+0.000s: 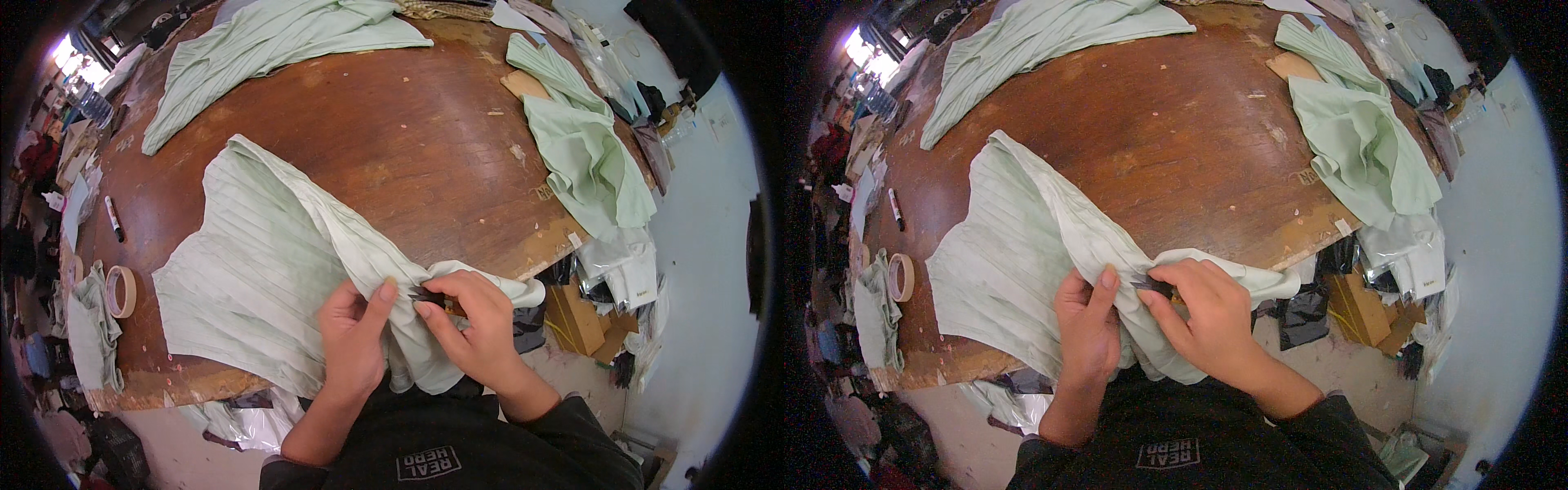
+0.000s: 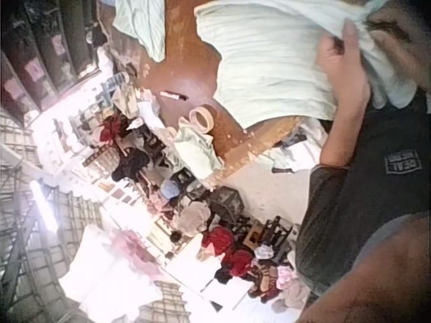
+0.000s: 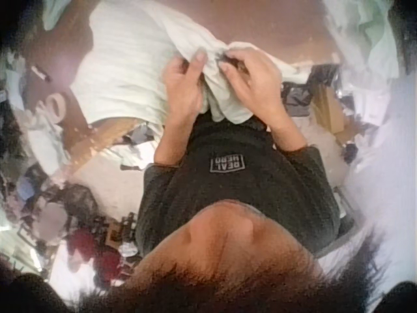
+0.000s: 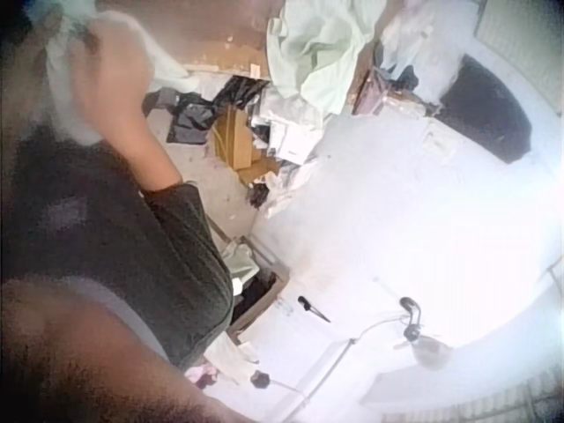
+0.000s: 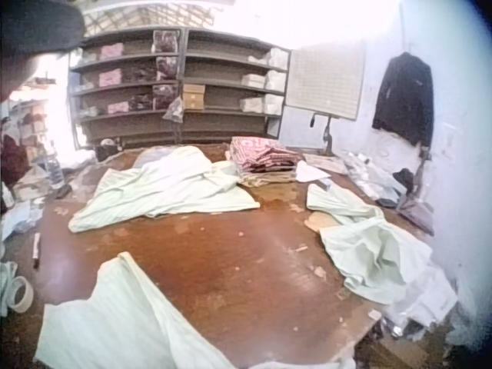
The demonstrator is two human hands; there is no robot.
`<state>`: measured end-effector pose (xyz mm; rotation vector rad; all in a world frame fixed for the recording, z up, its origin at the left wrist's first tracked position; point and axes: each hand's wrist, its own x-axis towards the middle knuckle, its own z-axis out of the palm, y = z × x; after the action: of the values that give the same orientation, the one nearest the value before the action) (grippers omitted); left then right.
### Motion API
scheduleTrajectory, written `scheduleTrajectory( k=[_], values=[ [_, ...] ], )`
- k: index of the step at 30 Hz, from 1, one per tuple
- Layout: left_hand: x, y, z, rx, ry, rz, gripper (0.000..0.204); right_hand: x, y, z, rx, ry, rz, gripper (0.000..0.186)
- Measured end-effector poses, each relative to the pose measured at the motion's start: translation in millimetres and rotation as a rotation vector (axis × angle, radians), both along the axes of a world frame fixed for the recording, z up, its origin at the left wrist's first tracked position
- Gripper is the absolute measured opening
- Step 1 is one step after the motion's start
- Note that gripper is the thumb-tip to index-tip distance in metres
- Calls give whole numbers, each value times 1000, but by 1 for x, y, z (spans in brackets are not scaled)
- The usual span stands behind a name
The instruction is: The person uses a small blade to cut along the edge of a light green pleated fabric laid on a wooden table. The person repeatedly repositions the fabric and continues cutting along its edge throughout the clip.
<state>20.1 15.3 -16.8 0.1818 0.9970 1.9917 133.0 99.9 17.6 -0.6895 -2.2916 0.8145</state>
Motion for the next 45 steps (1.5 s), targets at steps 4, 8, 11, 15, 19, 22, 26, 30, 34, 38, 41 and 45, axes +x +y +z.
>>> scheduleTrajectory(
  k=[4,8,11,15,19,22,26,30,34,38,41,45],
  values=[
    [0,-1,-1,6,9,-8,18,-2,-1,0,10,17,12,20],
    [1,0,2,16,-2,-4,17,-3,-1,-3,71,49,23,21],
    [2,0,2,2,-5,-2,16,-3,-1,-4,87,44,28,20],
    [3,0,2,13,-7,-7,16,-3,0,-3,113,28,32,21],
    [4,1,4,19,-23,-13,15,-2,0,-6,165,66,22,22],
    [4,1,5,25,-35,-14,16,-1,0,-6,193,76,20,23],
    [5,1,7,36,-78,-22,16,-1,-1,-8,212,95,17,24],
    [5,1,7,39,-60,-27,16,0,0,-8,227,99,19,23],
    [6,1,7,35,-55,-25,16,0,-1,-9,202,111,17,23],
    [6,-2,3,36,-19,-42,16,3,-3,-8,152,105,17,28],
    [8,-1,4,16,0,-28,20,9,-6,-8,40,137,5,32],
    [10,-1,2,-21,27,-6,31,15,-3,-3,-122,122,-60,33]
  ],
)
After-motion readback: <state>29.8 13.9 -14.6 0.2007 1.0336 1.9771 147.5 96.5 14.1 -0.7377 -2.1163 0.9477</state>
